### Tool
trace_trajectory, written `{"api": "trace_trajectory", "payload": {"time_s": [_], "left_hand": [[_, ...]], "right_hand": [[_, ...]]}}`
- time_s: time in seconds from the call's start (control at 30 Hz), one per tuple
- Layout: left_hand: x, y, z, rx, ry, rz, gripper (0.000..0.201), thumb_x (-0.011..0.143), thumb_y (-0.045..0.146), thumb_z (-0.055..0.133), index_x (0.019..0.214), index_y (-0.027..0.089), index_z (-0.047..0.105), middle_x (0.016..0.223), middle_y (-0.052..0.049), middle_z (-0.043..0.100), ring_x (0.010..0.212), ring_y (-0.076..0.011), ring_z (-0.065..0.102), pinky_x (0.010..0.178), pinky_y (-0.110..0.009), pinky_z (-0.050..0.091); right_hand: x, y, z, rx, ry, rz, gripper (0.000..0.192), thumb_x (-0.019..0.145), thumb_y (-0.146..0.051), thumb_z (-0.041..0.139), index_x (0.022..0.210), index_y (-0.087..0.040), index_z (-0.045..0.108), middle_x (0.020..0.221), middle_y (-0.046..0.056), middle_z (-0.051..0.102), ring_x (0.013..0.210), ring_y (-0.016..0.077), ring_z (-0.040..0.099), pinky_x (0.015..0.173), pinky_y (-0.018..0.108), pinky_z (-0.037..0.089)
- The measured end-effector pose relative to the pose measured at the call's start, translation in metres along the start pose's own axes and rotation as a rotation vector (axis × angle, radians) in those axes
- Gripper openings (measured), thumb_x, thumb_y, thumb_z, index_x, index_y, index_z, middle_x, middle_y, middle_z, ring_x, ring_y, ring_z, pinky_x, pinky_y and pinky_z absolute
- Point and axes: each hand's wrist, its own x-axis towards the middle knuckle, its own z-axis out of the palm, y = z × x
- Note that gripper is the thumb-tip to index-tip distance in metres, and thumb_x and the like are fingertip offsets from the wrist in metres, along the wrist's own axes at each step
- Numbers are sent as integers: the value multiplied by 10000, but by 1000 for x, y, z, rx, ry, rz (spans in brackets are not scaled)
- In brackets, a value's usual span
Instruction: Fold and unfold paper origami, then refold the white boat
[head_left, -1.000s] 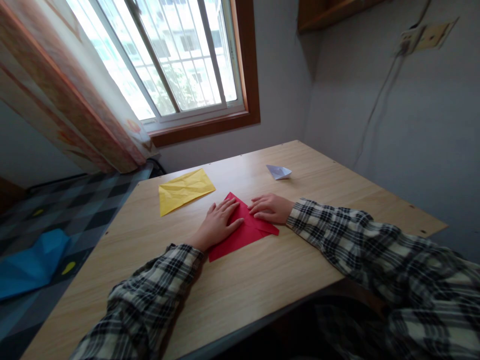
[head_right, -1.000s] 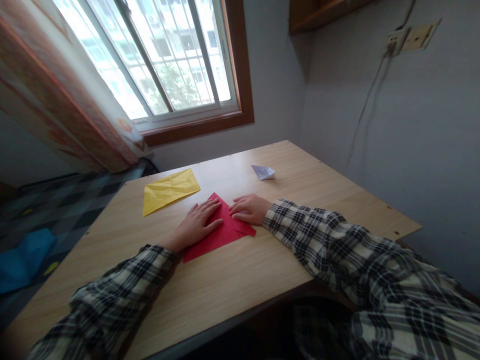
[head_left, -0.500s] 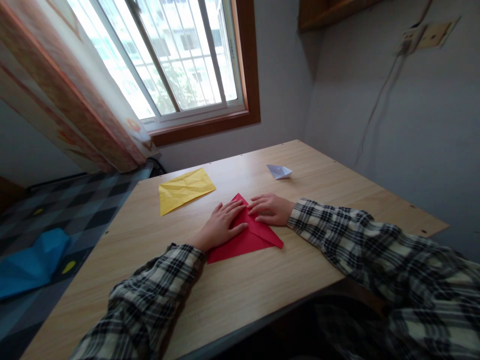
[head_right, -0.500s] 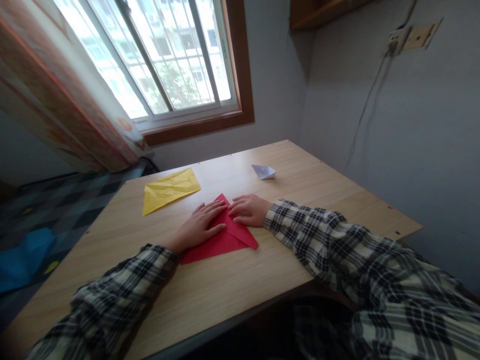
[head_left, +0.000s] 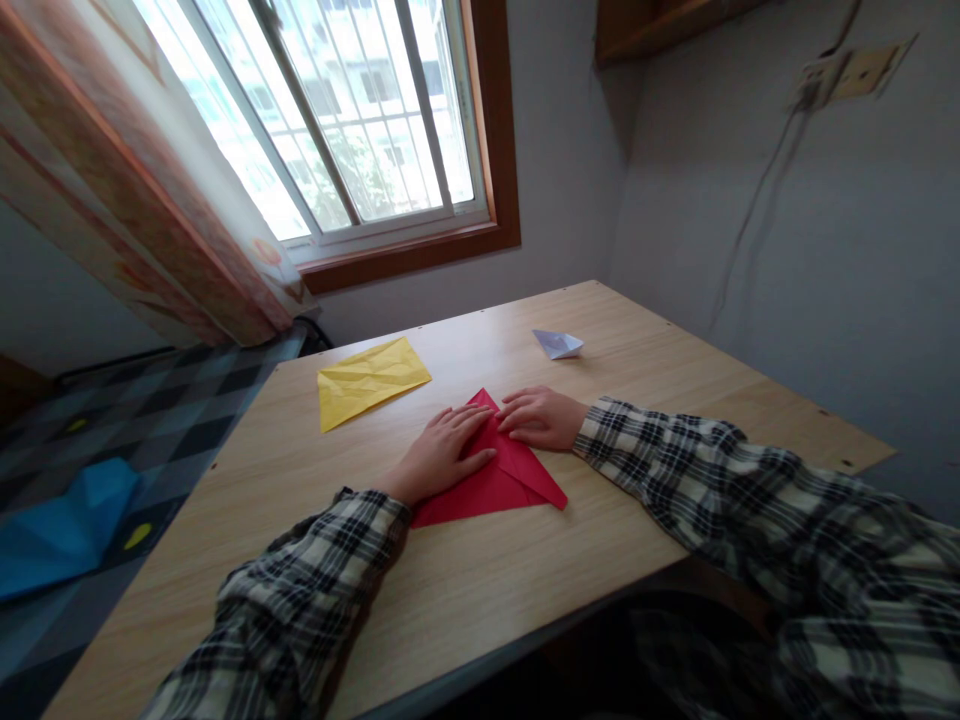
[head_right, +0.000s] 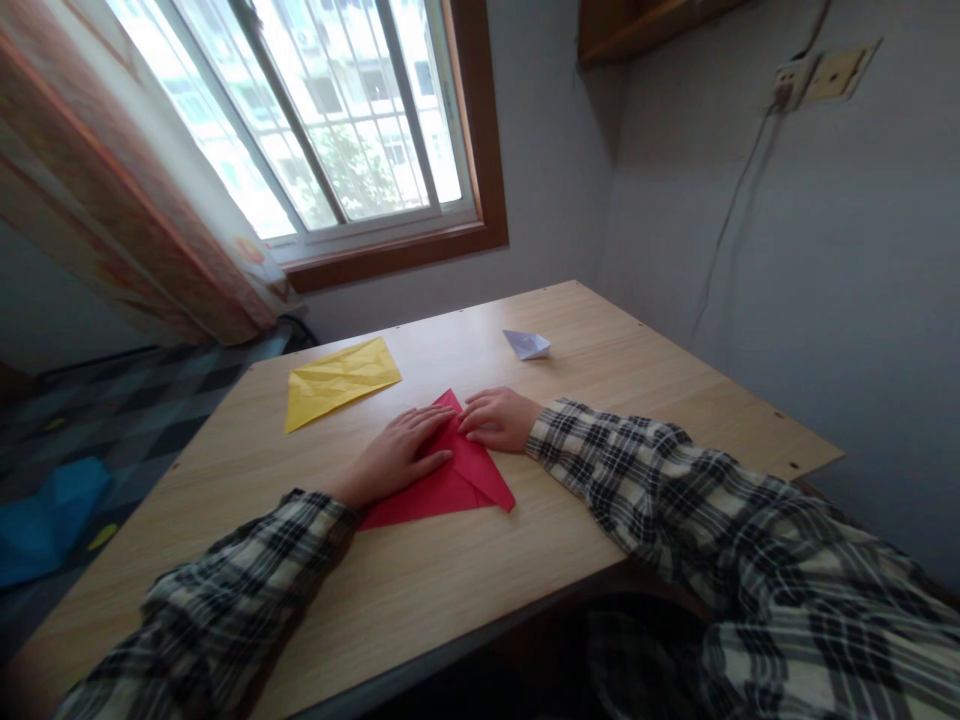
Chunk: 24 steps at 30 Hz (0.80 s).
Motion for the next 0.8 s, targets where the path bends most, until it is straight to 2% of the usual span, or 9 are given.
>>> {"api": "trace_trajectory", "payload": {"time_s": [0.17,0.33,0.5,0.8], "left_hand": [[0,1,5,160,143,-217,683,866,630,472,1385,186,469,1399,-131,537,1280,-301,479,1097,-469,331],[1,-7,13,244,168,-367,553,925,563,393,1286,176,551,1355,-148,571,1261,-319,491,1071,-498,339],[2,-12,14,248,159,-349,480,949,483,378,1253,168,574,1341,-137,583,1251,-294,502,1069,-468,360],[2,-11,11,163,191,-308,471,924,416,430,1304,154,526,1269,-135,620,1178,-277,557,1050,-436,405]], "right_hand": [[0,0,-2,-78,14,74,191,870,-263,606,1006,-215,731,1111,71,722,1078,209,632,993,413,460],[-1,-1,-2,-118,13,122,199,854,-275,628,1019,-229,730,1123,67,715,1059,216,635,970,419,463],[-2,2,0,-106,-3,106,221,858,-273,621,1045,-211,721,1149,86,703,1066,221,633,964,414,466],[-1,2,-3,-50,-12,62,210,874,-284,598,1026,-206,721,1117,94,711,1035,203,648,934,396,485]]}}
